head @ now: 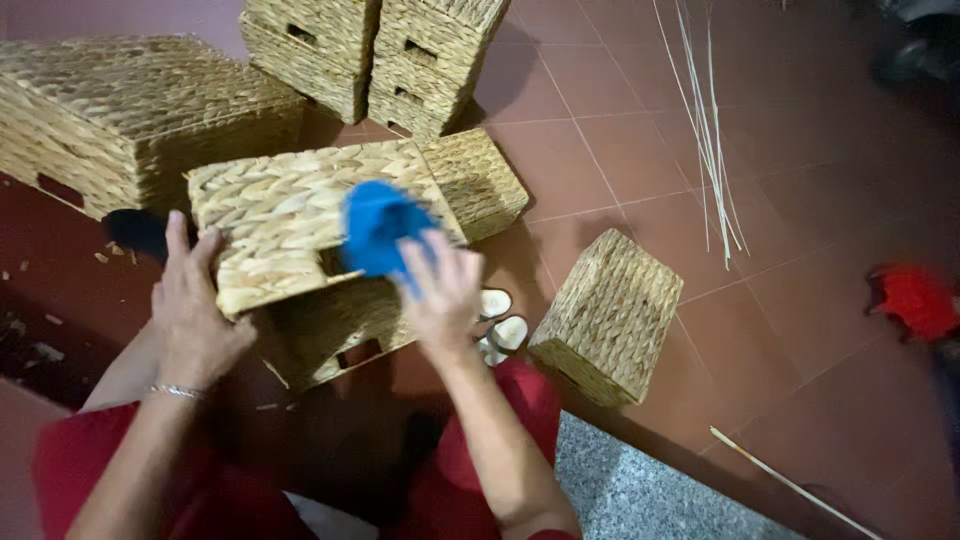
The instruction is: The person wipes the exterior and interior surfaces of a rectangular woven basket using a blue cloth. They rotate the basket to clean all sides and the inside, then place it back among other similar baskets on the floor.
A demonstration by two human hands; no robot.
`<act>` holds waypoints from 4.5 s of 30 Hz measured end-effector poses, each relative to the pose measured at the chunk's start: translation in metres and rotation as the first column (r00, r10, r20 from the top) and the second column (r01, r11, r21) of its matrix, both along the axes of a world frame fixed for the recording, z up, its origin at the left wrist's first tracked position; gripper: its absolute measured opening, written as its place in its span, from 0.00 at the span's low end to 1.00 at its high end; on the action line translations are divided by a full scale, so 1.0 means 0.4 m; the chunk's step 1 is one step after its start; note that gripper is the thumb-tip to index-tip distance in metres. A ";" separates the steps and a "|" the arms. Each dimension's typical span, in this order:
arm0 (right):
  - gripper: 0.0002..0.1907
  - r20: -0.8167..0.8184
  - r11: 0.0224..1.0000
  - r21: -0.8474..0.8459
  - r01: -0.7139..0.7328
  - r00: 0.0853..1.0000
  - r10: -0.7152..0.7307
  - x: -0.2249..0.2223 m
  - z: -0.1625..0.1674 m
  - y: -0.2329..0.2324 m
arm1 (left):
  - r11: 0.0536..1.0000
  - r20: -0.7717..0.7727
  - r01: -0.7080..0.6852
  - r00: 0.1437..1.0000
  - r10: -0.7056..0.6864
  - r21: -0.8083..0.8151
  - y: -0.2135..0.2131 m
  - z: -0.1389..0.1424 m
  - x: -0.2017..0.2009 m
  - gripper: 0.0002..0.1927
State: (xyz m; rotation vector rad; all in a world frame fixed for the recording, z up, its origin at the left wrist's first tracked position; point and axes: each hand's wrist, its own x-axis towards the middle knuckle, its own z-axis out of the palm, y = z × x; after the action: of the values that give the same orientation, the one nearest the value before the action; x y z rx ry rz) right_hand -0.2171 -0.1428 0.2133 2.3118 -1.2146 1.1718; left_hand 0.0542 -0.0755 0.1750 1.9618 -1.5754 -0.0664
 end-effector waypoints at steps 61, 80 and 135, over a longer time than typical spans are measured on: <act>0.30 -0.122 0.643 0.703 0.303 0.943 -0.311 -0.144 -0.723 -0.159 | 0.969 -0.403 0.183 0.884 -0.236 -0.166 -0.343 -0.129 0.319 0.40; 0.35 0.255 0.941 0.317 -0.120 0.966 0.038 0.054 -0.283 -0.391 | 0.871 -0.275 0.289 0.868 -0.414 -0.397 -0.300 -0.119 0.320 0.42; 0.25 0.203 0.246 0.943 -0.225 0.973 0.114 0.255 -0.394 0.043 | 0.927 -0.460 0.089 0.848 -0.262 -0.363 -0.013 -0.176 0.452 0.28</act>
State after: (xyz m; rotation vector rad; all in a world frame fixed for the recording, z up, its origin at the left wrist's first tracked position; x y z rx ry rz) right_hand -0.1151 -0.1257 0.0559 3.3321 -2.2323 0.5273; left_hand 0.2351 -0.0808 0.1047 1.3855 -1.3099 -0.3419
